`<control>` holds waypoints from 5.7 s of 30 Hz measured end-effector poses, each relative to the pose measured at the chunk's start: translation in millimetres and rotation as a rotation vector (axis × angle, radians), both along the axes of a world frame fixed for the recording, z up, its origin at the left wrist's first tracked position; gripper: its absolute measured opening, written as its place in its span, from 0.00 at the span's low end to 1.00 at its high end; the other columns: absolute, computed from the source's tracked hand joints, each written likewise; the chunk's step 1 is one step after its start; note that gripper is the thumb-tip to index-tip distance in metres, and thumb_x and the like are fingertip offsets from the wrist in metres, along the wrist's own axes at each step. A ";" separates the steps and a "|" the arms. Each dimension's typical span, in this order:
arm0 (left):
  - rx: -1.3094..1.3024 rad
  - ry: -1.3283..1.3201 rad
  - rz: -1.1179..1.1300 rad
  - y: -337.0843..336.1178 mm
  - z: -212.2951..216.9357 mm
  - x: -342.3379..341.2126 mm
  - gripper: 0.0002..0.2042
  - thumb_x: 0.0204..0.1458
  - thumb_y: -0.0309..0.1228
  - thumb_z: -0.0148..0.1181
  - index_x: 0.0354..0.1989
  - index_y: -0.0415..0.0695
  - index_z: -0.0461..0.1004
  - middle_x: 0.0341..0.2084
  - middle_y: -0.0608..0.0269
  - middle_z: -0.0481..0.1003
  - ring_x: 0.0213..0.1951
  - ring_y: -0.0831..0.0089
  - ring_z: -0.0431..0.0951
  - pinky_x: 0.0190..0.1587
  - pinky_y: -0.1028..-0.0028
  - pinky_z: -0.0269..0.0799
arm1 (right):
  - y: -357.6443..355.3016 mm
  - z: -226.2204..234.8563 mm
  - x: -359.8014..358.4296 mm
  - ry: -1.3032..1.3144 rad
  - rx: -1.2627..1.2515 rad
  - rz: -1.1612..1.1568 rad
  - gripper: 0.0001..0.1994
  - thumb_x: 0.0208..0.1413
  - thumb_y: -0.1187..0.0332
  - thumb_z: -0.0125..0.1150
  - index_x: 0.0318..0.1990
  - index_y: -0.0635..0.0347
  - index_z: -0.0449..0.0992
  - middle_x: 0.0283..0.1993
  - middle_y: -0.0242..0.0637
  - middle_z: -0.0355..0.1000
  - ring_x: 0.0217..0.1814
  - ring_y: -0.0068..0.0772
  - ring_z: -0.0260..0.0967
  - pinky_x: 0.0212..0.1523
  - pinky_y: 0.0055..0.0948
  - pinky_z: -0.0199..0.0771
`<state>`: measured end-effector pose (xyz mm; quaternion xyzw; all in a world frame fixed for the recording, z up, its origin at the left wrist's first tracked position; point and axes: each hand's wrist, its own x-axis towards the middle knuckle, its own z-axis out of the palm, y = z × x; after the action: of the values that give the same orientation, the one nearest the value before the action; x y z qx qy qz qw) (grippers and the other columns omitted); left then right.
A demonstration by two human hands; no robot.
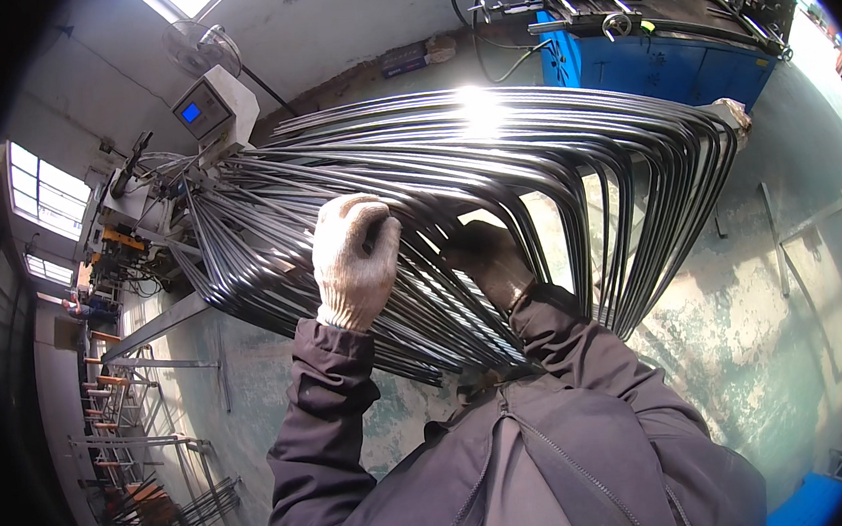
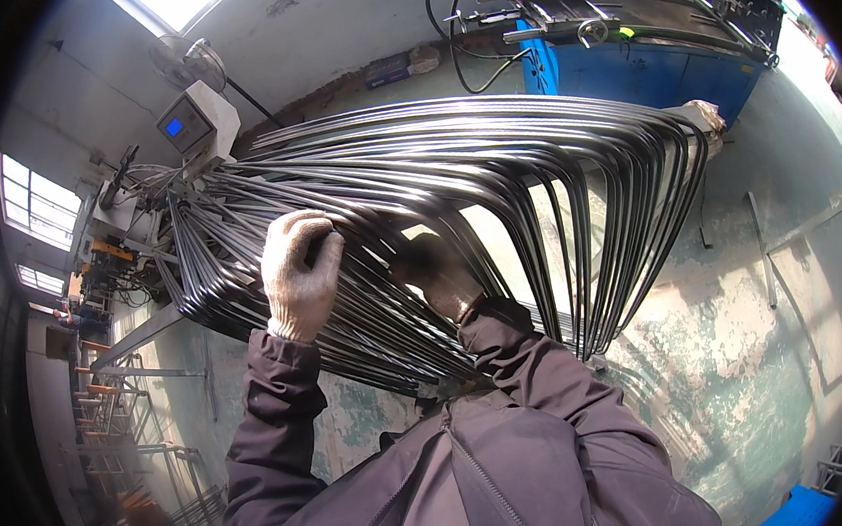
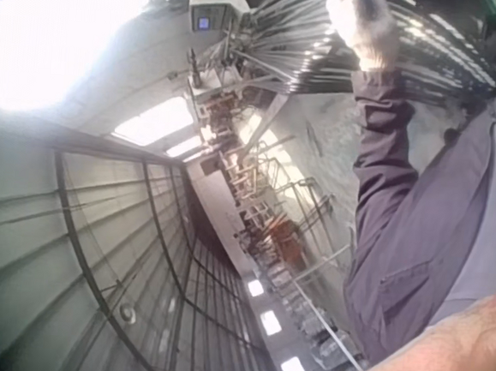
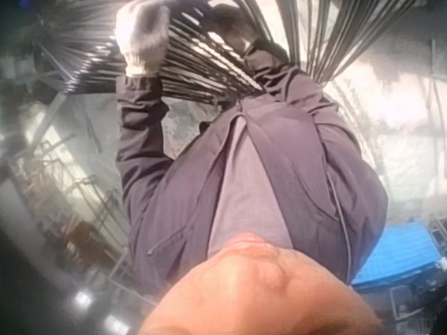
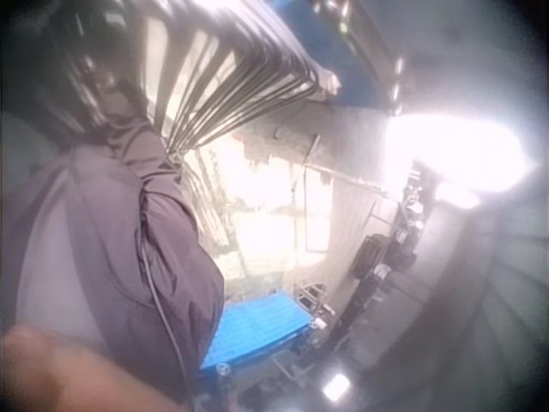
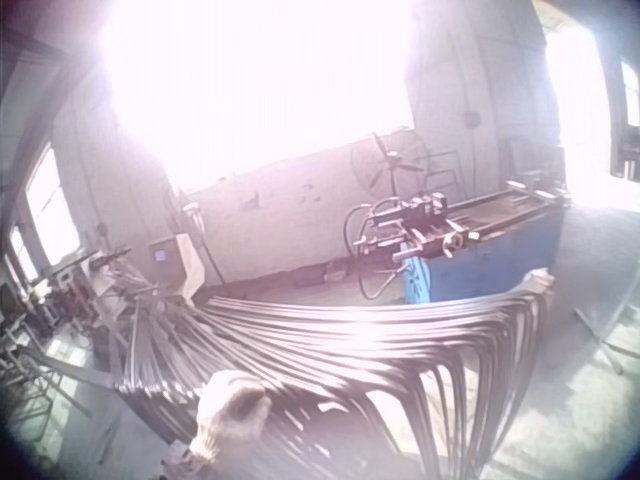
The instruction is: The person loads straight metal rods into a bending machine, operates it to form U-shaped pieces, and stacks the finished rods. They then manually bend additional rods by hand and place them on a rack.
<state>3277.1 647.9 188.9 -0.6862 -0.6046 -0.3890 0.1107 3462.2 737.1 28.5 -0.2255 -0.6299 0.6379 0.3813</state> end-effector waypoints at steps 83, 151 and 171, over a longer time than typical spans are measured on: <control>0.063 0.094 -0.071 5.4 -0.1 -13.0 0.07 0.53 0.20 0.71 0.39 0.41 0.80 0.38 0.55 0.81 0.43 0.51 0.82 0.50 0.54 0.78 | -29.2 9.7 5.4 -0.553 0.577 -0.788 0.10 0.64 0.71 0.69 0.51 0.61 0.81 0.39 0.44 0.82 0.41 0.52 0.83 0.42 0.49 0.84; -0.174 0.132 0.011 -20.9 7.6 -81.1 0.12 0.55 0.31 0.80 0.40 0.41 0.82 0.37 0.55 0.81 0.45 0.48 0.79 0.56 0.53 0.74 | -64.7 22.9 -15.9 -0.183 1.272 -0.725 0.34 0.46 0.78 0.72 0.67 0.56 0.85 0.58 0.32 0.75 0.59 0.39 0.71 0.57 0.39 0.76; -0.195 0.048 -0.015 -30.1 9.7 -90.8 0.09 0.60 0.28 0.76 0.44 0.40 0.83 0.43 0.55 0.83 0.51 0.52 0.82 0.59 0.57 0.78 | -108.5 38.4 -70.1 -0.317 0.577 -0.494 0.39 0.59 0.61 0.83 0.77 0.59 0.74 0.65 0.48 0.78 0.67 0.51 0.78 0.67 0.43 0.83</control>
<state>3186.3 617.8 198.6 -0.7073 -0.6317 -0.3125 0.0549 3392.1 628.5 66.9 -0.3495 -0.7608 0.2816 0.4687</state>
